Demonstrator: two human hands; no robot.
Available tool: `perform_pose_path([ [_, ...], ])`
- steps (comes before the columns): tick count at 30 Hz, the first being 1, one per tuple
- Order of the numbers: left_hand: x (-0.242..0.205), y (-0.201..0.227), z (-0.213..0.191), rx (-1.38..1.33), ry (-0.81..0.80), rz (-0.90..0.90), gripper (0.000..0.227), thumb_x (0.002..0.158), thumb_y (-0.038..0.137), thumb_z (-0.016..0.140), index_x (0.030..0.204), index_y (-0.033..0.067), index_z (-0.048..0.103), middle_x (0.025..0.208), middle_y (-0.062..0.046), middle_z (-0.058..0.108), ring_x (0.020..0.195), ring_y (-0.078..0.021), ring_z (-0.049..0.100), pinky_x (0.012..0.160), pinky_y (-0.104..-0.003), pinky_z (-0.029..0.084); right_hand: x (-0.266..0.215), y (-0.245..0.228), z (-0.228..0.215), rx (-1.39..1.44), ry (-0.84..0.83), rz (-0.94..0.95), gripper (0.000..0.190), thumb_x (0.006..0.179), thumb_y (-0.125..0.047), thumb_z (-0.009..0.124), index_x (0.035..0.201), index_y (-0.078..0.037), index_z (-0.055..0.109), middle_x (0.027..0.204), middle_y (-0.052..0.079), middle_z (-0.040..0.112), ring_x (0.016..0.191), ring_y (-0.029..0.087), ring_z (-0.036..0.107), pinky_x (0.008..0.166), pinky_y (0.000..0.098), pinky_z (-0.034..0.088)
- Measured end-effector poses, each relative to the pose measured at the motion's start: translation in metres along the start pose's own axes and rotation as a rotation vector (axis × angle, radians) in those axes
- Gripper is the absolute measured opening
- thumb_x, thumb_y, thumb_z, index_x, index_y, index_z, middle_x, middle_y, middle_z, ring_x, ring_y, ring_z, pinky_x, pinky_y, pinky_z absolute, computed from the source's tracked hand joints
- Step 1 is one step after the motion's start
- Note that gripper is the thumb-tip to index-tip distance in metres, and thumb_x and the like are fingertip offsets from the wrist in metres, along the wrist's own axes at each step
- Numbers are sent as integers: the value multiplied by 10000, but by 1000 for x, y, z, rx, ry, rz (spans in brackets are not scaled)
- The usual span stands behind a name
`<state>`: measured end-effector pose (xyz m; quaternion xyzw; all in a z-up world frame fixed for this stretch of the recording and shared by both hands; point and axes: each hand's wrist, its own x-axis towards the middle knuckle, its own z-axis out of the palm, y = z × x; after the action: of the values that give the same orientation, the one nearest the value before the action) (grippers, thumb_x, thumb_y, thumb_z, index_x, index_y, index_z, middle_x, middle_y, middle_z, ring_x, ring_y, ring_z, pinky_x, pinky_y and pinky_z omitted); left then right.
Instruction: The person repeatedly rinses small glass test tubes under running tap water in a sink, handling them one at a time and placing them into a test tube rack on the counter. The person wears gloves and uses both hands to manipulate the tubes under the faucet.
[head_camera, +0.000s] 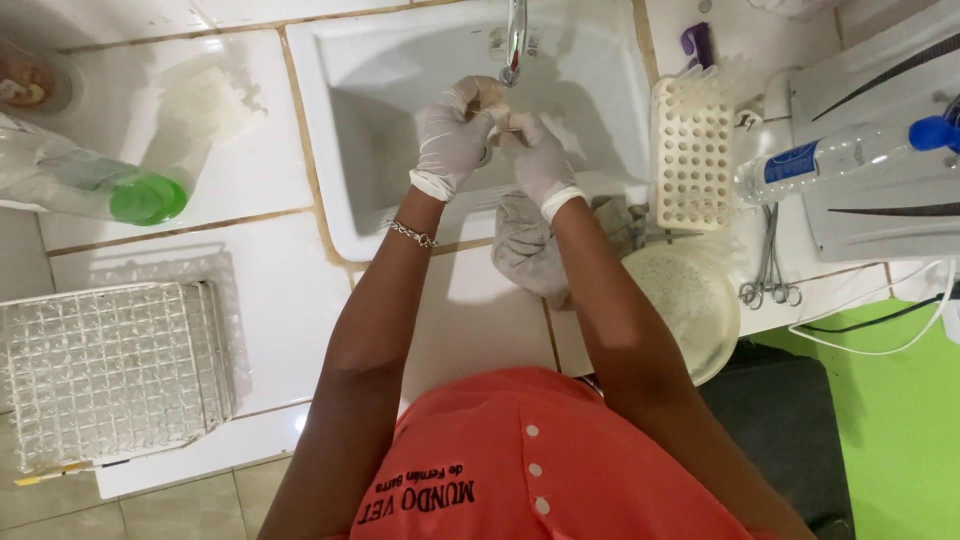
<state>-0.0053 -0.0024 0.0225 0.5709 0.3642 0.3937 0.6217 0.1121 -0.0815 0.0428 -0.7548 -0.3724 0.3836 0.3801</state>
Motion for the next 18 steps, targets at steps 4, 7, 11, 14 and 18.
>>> perform_pose_path([
  [4, -1, 4, 2, -43, -49, -27, 267, 948, -19, 605, 1113, 180, 672, 955, -41, 689, 499, -92, 497, 333, -228, 375, -2, -10, 2, -35, -43, 52, 253, 943, -197, 501, 1082, -241, 707, 1048, -26, 736, 948, 137, 634, 874, 258, 459],
  [7, 0, 11, 1, -43, -51, -87, 231, 952, 15, 612, 1091, 193, 659, 936, -30, 644, 558, -111, 518, 344, -230, 374, 0, -11, 5, 72, -46, 121, 239, 923, -188, 535, 1062, -233, 724, 1007, -41, 733, 920, 100, 633, 862, 229, 476],
  [11, 0, 17, 1, -30, -77, -61, 239, 929, 1, 609, 1051, 199, 663, 959, -1, 651, 770, -125, 587, 444, -233, 546, 6, 2, 7, 187, -51, 107, 254, 946, -147, 522, 1092, -201, 722, 1027, -44, 721, 970, 57, 652, 918, 212, 539],
  [14, 2, 14, 4, -67, -72, -29, 183, 915, 21, 653, 1011, 177, 648, 932, -33, 665, 799, -129, 643, 520, -249, 659, 2, -6, 5, 220, -66, 172, 303, 942, -153, 486, 1122, -198, 726, 1076, -27, 743, 989, 53, 688, 853, 192, 559],
  [18, -6, 23, -2, -28, -59, -12, 258, 942, -10, 636, 1042, 227, 647, 934, 0, 634, 688, -97, 582, 297, -204, 393, 12, -3, 1, 518, -43, 313, 166, 982, -122, 595, 1098, -144, 712, 962, 47, 712, 678, 94, 676, 443, 190, 353],
])
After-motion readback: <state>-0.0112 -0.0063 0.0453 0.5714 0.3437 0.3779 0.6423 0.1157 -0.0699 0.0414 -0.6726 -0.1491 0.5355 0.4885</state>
